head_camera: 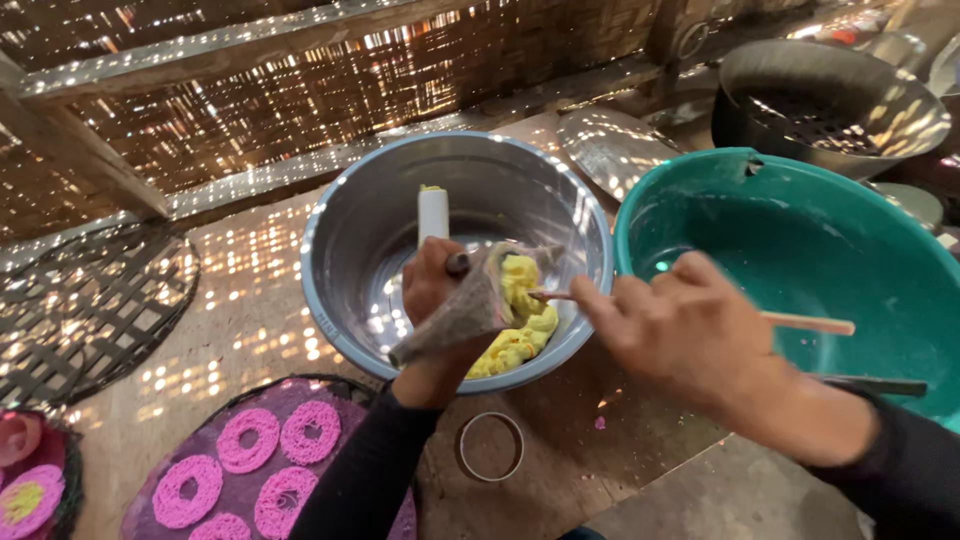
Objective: The person uses a wooden tool to extrude pink dough into circular shapes on a purple mat, then fills the centers with yellow dough using a similar tool. The person repeats this process to create multiple pink and yellow decorative dough circles.
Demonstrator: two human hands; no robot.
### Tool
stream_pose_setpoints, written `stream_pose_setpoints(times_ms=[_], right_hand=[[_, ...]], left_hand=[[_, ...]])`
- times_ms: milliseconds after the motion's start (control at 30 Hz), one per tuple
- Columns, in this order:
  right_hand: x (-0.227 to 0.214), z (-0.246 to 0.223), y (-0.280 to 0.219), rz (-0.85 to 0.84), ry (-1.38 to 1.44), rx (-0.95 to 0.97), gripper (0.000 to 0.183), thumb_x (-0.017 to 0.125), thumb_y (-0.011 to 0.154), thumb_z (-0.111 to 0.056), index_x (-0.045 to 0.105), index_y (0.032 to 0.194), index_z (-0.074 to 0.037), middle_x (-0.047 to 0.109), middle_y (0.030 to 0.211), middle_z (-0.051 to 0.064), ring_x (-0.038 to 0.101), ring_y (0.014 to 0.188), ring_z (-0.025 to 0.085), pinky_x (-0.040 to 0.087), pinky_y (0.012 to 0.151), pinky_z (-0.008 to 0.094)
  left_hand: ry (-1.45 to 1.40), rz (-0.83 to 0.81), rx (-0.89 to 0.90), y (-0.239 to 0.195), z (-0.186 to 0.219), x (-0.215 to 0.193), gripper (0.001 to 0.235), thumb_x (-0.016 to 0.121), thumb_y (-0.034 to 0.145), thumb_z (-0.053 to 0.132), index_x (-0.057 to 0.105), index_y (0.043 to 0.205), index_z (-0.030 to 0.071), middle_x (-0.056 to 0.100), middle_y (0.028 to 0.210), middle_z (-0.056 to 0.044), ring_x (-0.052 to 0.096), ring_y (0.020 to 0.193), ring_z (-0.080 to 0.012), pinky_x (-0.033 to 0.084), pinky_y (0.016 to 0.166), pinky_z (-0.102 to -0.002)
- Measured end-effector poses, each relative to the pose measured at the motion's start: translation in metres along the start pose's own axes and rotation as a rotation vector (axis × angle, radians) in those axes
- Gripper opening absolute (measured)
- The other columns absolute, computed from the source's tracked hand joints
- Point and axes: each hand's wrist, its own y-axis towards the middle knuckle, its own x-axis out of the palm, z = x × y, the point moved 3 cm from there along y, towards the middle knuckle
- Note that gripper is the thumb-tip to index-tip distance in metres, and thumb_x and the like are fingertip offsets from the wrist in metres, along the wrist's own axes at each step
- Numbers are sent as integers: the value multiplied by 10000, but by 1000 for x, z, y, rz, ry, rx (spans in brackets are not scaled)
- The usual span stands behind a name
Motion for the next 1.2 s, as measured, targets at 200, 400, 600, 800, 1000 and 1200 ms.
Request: stream_pose_setpoints(times_ms=[200, 400, 600, 800, 1000, 1200], right_hand=[[-12, -4, -24, -39, 30, 106, 513, 630, 856, -175, 660, 1368, -200, 589, 707, -30, 640, 621, 132, 460, 683, 323], [31, -14, -38, 46, 684, 631, 576, 646, 924, -125, 551, 1465, -297, 656, 935, 56, 652, 761, 252, 526, 664, 395], [83, -100, -14, 367, 1012, 548, 618, 662, 909, 2, 532, 1479, -198, 634, 954, 115, 646, 769, 265, 515, 667, 382], [68, -85, -57, 14, 1218, 550, 761, 640, 739, 64, 572, 1450, -200, 644, 891, 88, 683, 748, 201, 559, 681, 319], [66, -53, -63, 301, 1127, 667, 432, 622, 936, -15, 631, 1349, -141, 759, 1142, 112, 783, 894, 215, 585, 752, 300], [78, -59, -37, 387, 1014, 611, 392, 656, 939, -52, 650, 1329, -101, 766, 1086, 135, 783, 864, 248, 596, 700, 320]], left_hand=[[122, -10, 45, 5, -18, -11, 462, 878, 798, 389, 555, 977, 111, 565, 893, -60, 586, 858, -266, 489, 778, -424], [52, 122, 112, 4, -10, -14, 518, 920, 706, 374, 648, 1031, 76, 472, 1071, -114, 516, 968, -247, 452, 768, -380], [-203, 160, -39, -21, 6, 1, 485, 894, 801, 358, 599, 1055, 69, 450, 1136, -94, 512, 1043, -244, 454, 855, -411], [388, 193, 121, -6, -36, -6, 453, 802, 771, 361, 690, 1107, 78, 624, 1115, -88, 516, 1079, -322, 441, 935, -521], [45, 154, 65, -8, -27, -10, 468, 853, 779, 389, 668, 1071, 73, 436, 1158, -118, 476, 1105, -269, 462, 926, -398], [-297, 41, -139, -10, 2, -19, 511, 862, 844, 310, 562, 1160, 43, 438, 1203, -44, 521, 1125, -196, 491, 991, -365]])
